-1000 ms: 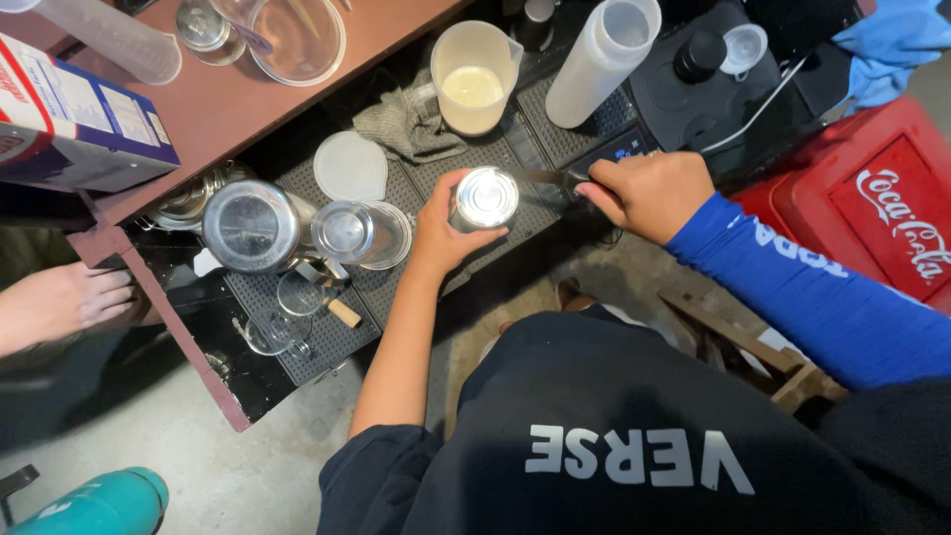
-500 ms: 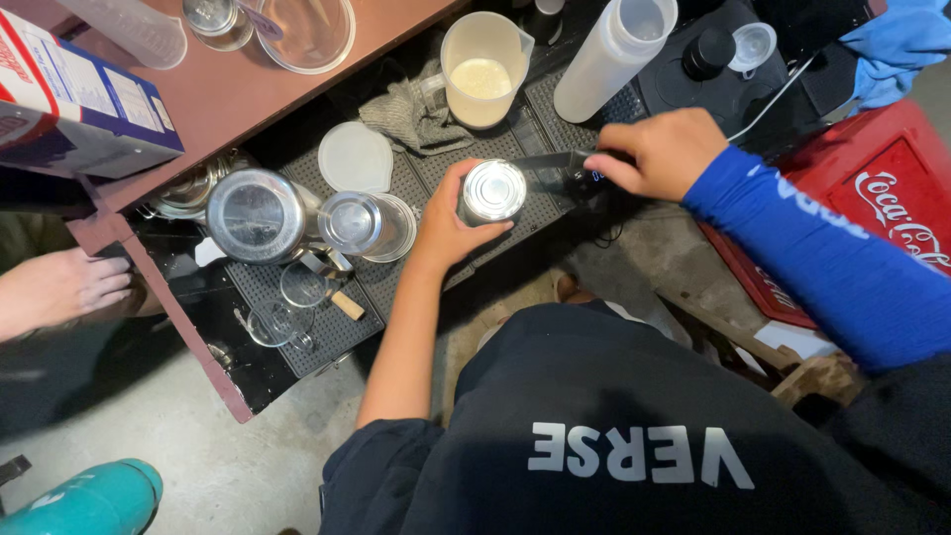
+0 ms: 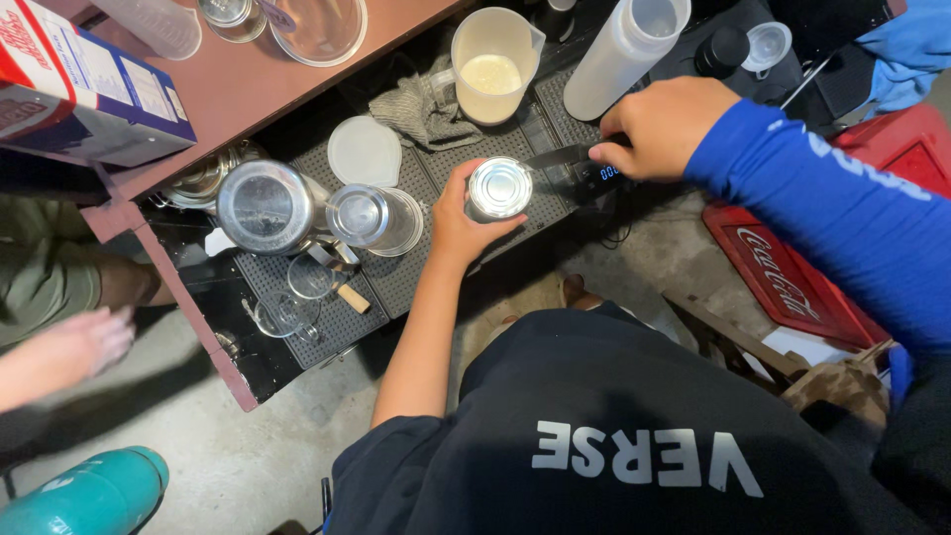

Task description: The person prepares beverages at a bar counter. They use a knife to open a can, pour its contents into a squeeze bottle, and operate an espresso machine to dispense coffee into a glass. They also pour liquid from a squeeze bottle into a glass and handle various containers and tools on the counter.

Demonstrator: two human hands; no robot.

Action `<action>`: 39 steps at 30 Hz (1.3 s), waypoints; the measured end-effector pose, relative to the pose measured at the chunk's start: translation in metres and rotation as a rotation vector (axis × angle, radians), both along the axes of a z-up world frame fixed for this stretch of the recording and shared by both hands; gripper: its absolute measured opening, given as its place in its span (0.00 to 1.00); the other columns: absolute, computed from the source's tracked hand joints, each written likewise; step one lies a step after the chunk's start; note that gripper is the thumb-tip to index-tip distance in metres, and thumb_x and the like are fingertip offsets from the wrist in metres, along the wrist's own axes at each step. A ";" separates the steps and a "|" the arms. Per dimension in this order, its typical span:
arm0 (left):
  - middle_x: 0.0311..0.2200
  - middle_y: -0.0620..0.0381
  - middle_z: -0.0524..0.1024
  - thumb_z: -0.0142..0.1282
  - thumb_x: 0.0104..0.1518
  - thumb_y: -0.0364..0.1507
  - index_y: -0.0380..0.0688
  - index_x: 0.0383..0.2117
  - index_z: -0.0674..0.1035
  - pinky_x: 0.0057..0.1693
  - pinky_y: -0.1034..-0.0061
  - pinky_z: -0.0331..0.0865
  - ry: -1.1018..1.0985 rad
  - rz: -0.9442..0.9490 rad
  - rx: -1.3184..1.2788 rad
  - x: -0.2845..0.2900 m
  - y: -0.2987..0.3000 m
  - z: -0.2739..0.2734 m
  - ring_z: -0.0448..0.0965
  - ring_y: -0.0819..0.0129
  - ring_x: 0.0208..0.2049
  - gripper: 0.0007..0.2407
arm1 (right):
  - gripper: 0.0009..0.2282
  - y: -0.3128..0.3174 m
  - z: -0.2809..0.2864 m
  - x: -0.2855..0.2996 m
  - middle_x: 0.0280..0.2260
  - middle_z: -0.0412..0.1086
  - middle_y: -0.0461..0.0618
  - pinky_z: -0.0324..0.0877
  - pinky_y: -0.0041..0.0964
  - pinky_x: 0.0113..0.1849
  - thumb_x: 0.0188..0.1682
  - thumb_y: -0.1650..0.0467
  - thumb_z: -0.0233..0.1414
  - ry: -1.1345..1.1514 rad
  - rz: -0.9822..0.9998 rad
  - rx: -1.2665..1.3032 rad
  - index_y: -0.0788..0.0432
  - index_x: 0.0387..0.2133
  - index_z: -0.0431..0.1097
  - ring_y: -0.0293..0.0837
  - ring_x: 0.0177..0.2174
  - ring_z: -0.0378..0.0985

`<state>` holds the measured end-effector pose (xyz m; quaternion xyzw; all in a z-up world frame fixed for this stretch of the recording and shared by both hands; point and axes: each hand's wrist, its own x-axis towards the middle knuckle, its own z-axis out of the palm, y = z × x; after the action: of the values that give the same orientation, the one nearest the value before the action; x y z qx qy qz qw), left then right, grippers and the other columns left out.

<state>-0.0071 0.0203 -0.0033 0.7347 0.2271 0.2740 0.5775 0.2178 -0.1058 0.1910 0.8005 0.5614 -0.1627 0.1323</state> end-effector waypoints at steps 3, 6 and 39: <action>0.50 0.50 0.79 0.80 0.38 0.30 0.44 0.54 0.72 0.59 0.68 0.76 -0.015 0.007 0.012 0.001 -0.003 0.001 0.82 0.63 0.53 0.34 | 0.15 -0.015 -0.003 -0.019 0.25 0.77 0.56 0.75 0.51 0.33 0.51 0.54 0.52 -0.091 -0.029 0.055 0.49 0.37 0.80 0.58 0.29 0.81; 0.50 0.49 0.80 0.81 0.36 0.30 0.43 0.53 0.72 0.57 0.68 0.75 0.019 0.020 0.064 0.001 -0.002 0.003 0.81 0.62 0.52 0.35 | 0.15 -0.034 -0.004 -0.047 0.24 0.76 0.53 0.74 0.50 0.32 0.55 0.54 0.50 -0.164 -0.081 0.122 0.48 0.34 0.79 0.56 0.28 0.80; 0.48 0.50 0.79 0.79 0.37 0.30 0.42 0.52 0.73 0.58 0.68 0.74 -0.024 -0.040 0.034 0.002 0.007 0.004 0.81 0.61 0.52 0.33 | 0.15 -0.022 -0.029 -0.001 0.17 0.71 0.51 0.69 0.48 0.24 0.51 0.53 0.52 -0.052 0.175 0.386 0.48 0.34 0.78 0.55 0.21 0.77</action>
<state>-0.0047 0.0271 0.0011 0.7453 0.2006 0.2751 0.5732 0.2163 -0.1276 0.1617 0.7632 0.6459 -0.0191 0.0047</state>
